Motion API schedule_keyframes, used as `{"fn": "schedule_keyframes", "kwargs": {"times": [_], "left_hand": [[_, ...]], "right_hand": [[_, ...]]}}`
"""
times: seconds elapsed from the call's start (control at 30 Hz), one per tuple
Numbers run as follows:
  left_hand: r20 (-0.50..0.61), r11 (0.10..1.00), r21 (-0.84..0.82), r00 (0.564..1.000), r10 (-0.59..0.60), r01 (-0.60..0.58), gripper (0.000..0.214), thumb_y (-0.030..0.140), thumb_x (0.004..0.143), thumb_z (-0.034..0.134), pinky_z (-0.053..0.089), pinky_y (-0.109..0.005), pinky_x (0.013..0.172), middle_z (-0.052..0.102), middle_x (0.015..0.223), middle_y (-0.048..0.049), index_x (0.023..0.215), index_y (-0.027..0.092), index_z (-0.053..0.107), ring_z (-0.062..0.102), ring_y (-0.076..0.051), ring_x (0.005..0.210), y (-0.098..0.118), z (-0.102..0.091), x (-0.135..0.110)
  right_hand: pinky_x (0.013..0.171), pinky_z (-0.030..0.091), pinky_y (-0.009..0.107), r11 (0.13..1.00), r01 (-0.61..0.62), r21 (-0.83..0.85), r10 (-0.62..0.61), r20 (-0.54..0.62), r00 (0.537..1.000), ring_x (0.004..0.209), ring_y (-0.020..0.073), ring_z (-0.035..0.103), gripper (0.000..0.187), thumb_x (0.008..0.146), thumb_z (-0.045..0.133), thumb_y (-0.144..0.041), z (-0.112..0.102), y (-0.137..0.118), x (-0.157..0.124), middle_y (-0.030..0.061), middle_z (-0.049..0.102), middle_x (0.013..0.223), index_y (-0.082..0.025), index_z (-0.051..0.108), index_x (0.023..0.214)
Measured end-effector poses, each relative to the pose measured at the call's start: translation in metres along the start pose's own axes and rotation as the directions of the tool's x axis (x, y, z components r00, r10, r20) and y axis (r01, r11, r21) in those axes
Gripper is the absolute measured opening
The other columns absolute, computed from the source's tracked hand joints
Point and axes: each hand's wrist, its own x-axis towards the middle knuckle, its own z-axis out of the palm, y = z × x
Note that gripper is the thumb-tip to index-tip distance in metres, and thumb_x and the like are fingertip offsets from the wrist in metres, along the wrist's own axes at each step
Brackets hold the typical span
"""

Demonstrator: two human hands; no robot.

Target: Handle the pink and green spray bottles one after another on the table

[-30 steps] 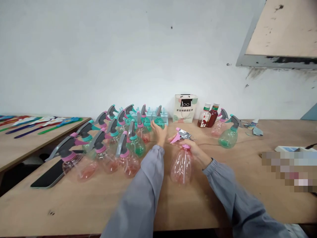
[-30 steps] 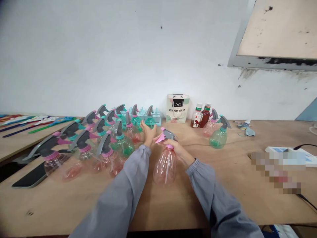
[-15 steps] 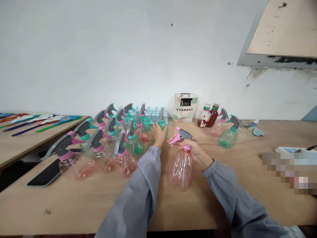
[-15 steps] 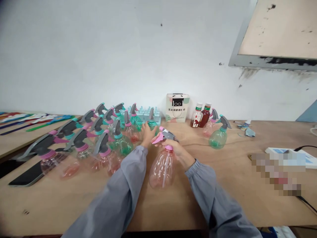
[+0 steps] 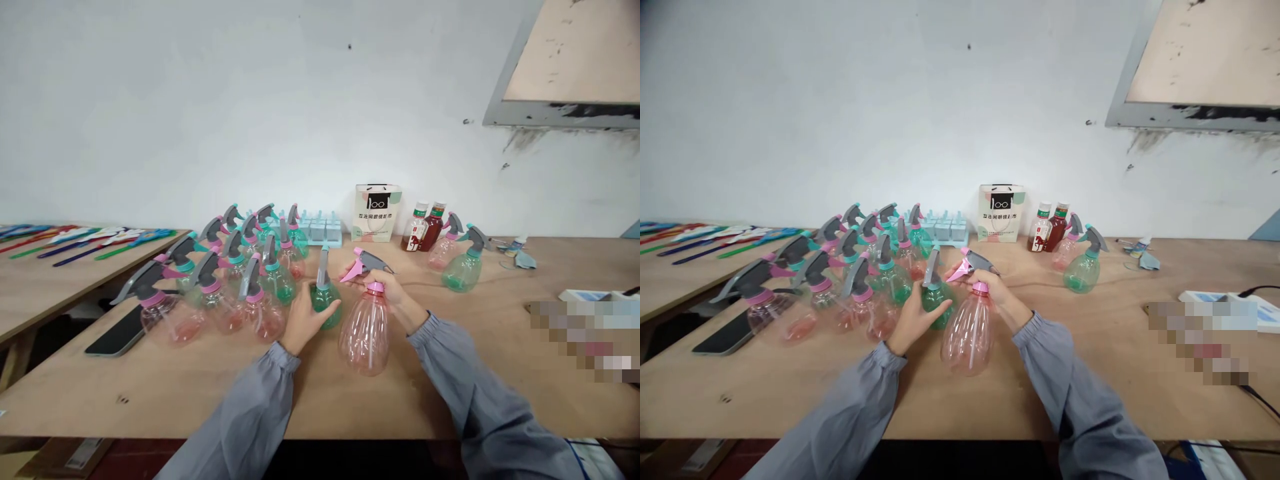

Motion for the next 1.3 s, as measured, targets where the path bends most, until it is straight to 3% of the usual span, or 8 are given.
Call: {"fn": "schedule_keyframes", "kwargs": {"times": [0.17,0.3,0.57,0.7,0.77,0.9,1.13,1.3], "left_hand": [[-0.015,1.0,-0.003,0.999,0.029,-0.03,0.052,0.054,0.077,0.074,0.053,-0.042,0.088,0.07,0.108,-0.0089,0.109,0.023,0.047,0.07,-0.03,0.103,0.002,-0.001,-0.001],[-0.008,0.999,-0.017,0.999,0.043,-0.043,0.051,0.053,0.078,0.073,0.052,-0.041,0.089,0.07,0.109,-0.0085,0.11,0.023,0.048,0.069,-0.029,0.104,0.001,0.0,0.0],[0.006,0.998,0.001,0.998,0.059,-0.059,0.054,0.052,0.081,0.071,0.051,-0.043,0.093,0.068,0.116,-0.012,0.118,0.021,0.045,0.067,-0.03,0.11,-0.004,0.001,0.0],[0.01,0.999,0.011,0.999,0.049,-0.049,0.055,0.053,0.081,0.071,0.052,-0.043,0.093,0.067,0.116,-0.0125,0.117,0.021,0.045,0.067,-0.03,0.109,-0.005,0.003,0.001],[0.012,0.998,0.008,0.998,0.056,-0.056,0.055,0.053,0.08,0.071,0.052,-0.043,0.093,0.067,0.116,-0.0128,0.117,0.021,0.045,0.067,-0.03,0.11,-0.006,0.003,0.001],[0.013,0.998,0.014,0.998,0.068,-0.069,0.055,0.052,0.08,0.071,0.052,-0.043,0.092,0.067,0.116,-0.013,0.117,0.021,0.045,0.067,-0.031,0.11,-0.006,0.002,0.001],[0.009,0.997,0.014,0.997,0.075,-0.075,0.054,0.052,0.081,0.071,0.053,-0.043,0.09,0.068,0.114,-0.0118,0.117,0.021,0.046,0.068,-0.03,0.108,-0.005,0.002,0.001],[0.012,0.997,0.011,0.997,0.079,-0.079,0.055,0.052,0.08,0.072,0.051,-0.045,0.094,0.067,0.116,-0.013,0.117,0.021,0.046,0.066,-0.032,0.111,-0.006,0.003,0.001]], "right_hand": [[0.051,0.041,0.027,0.998,0.02,-0.054,-0.024,-0.06,0.998,0.061,0.0172,0.059,0.014,0.051,0.057,-0.021,0.0,0.0,-0.001,0.0044,0.072,0.073,-0.02,0.063,0.063],[0.047,0.037,0.025,0.999,-0.03,-0.039,0.027,-0.064,0.998,0.068,0.0202,0.063,0.025,0.052,0.059,-0.024,-0.004,0.002,0.003,0.0033,0.07,0.071,-0.02,0.069,0.075],[0.048,0.041,0.027,0.992,0.121,-0.045,-0.123,-0.059,0.991,0.06,0.0175,0.058,0.012,0.048,0.056,-0.023,-0.003,-0.001,0.004,0.0031,0.065,0.063,-0.021,0.063,0.057],[0.05,0.041,0.026,0.996,0.061,-0.068,-0.065,-0.068,0.996,0.068,0.0199,0.062,0.016,0.052,0.06,-0.023,-0.001,-0.001,0.003,0.0024,0.066,0.064,-0.021,0.066,0.067],[0.051,0.041,0.026,0.997,0.058,-0.055,-0.064,-0.118,0.991,0.071,0.0204,0.063,0.018,0.054,0.061,-0.023,0.001,0.0,0.002,0.0024,0.068,0.069,-0.021,0.066,0.072],[0.048,0.039,0.025,0.989,0.144,-0.017,-0.144,-0.209,0.967,0.061,0.0153,0.056,0.011,0.052,0.059,-0.022,0.004,0.001,-0.001,0.0009,0.065,0.065,-0.021,0.061,0.062],[0.046,0.037,0.023,0.999,0.016,-0.035,-0.021,-0.167,0.986,0.052,0.013,0.049,0.014,0.051,0.063,-0.024,0.004,0.003,0.0,-0.0039,0.054,0.053,-0.022,0.06,0.064],[0.054,0.043,0.025,0.981,0.192,-0.005,-0.185,-0.288,0.94,0.056,0.013,0.053,0.01,0.049,0.059,-0.022,0.005,0.001,0.0,-0.0028,0.058,0.057,-0.022,0.057,0.059]]}}
